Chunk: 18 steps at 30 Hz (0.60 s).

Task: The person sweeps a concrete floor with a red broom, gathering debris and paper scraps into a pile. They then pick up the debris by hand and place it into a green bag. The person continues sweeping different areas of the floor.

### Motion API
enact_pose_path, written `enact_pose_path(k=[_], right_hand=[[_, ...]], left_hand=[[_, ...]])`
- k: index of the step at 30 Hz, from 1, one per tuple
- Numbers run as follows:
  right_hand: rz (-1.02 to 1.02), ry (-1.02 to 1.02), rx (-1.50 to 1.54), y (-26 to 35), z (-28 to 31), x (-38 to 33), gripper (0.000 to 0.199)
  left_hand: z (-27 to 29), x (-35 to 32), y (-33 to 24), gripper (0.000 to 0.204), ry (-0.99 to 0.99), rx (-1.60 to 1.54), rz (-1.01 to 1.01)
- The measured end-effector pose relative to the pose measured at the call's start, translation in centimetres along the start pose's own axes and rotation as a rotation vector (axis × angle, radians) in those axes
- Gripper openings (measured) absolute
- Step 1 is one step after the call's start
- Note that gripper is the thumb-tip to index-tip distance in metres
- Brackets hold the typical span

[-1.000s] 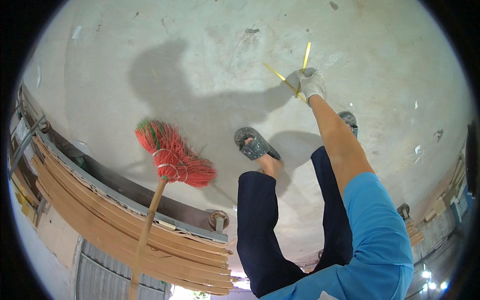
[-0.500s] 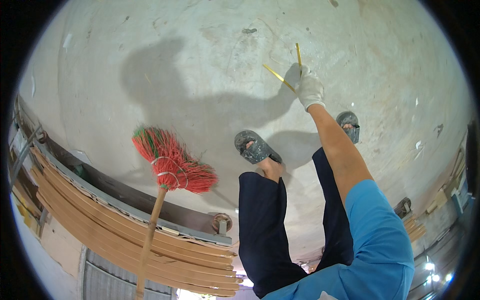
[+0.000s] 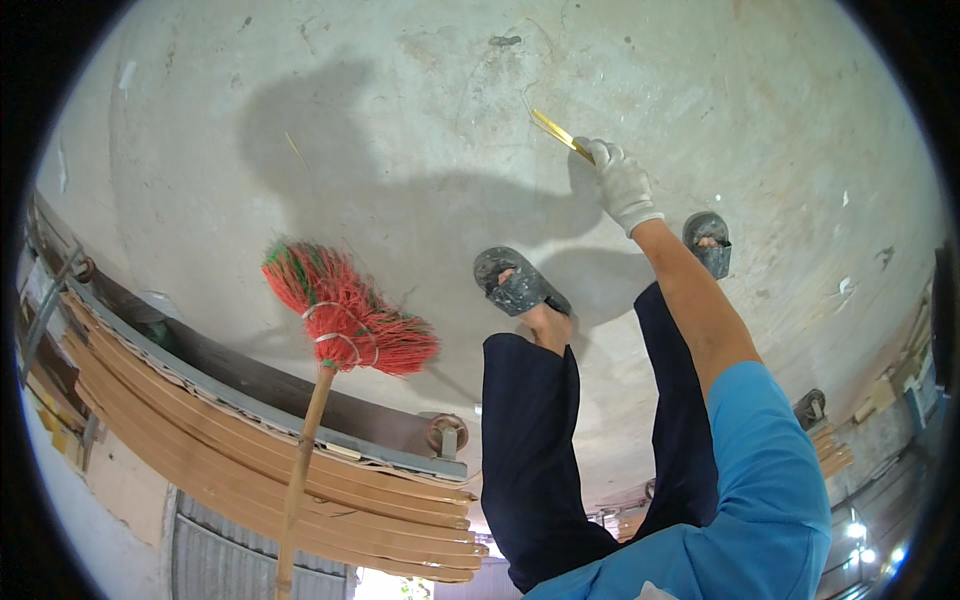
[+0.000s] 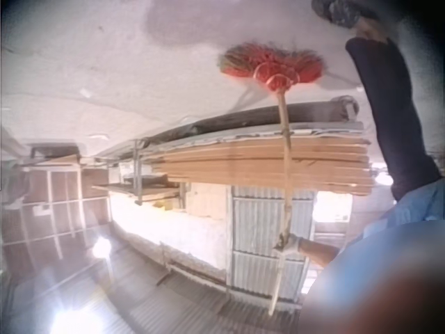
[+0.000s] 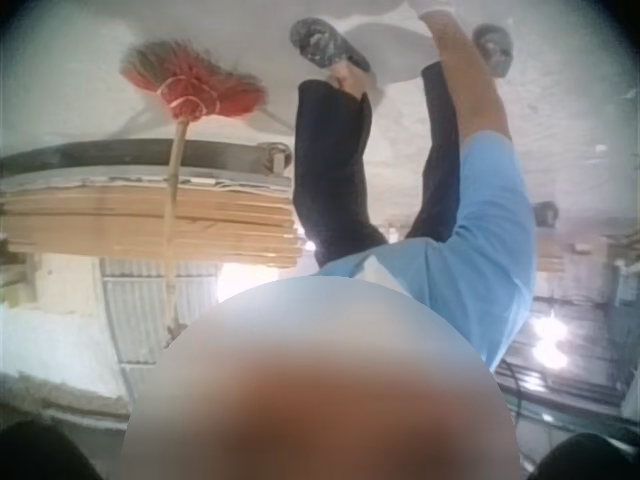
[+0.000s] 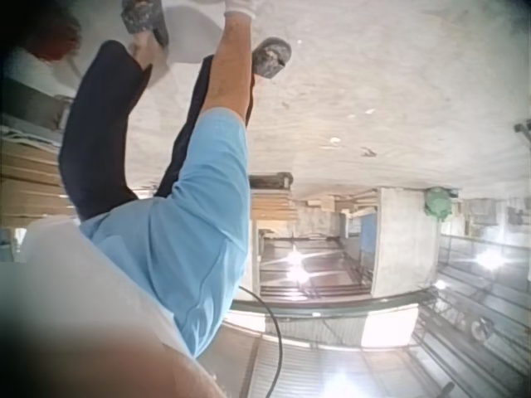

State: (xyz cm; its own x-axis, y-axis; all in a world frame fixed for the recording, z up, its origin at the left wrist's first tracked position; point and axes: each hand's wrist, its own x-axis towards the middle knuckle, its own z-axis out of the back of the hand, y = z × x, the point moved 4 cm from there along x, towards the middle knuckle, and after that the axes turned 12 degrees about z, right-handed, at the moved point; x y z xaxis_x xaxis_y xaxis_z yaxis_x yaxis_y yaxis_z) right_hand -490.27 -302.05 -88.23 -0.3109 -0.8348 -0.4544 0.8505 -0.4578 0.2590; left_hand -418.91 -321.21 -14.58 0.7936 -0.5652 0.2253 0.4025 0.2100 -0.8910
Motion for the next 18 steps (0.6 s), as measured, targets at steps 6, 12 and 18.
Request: enact_pose_path(k=[6,12,18], right_hand=[[0.157,0.108,-0.187,0.3,-0.8,1.0,0.028],[0.208,0.040,-0.189,0.4,-0.9,1.5,0.022],[0.413,0.190,-0.267,-0.1,-1.2,1.9,0.019]], left_hand=[[0.4,0.4,0.0,0.021,0.083,0.043,-0.036],[1.5,0.8,1.1,0.028,0.046,-0.044,0.024],[2.3,0.7,1.7,0.040,-0.012,-0.022,-0.018]])
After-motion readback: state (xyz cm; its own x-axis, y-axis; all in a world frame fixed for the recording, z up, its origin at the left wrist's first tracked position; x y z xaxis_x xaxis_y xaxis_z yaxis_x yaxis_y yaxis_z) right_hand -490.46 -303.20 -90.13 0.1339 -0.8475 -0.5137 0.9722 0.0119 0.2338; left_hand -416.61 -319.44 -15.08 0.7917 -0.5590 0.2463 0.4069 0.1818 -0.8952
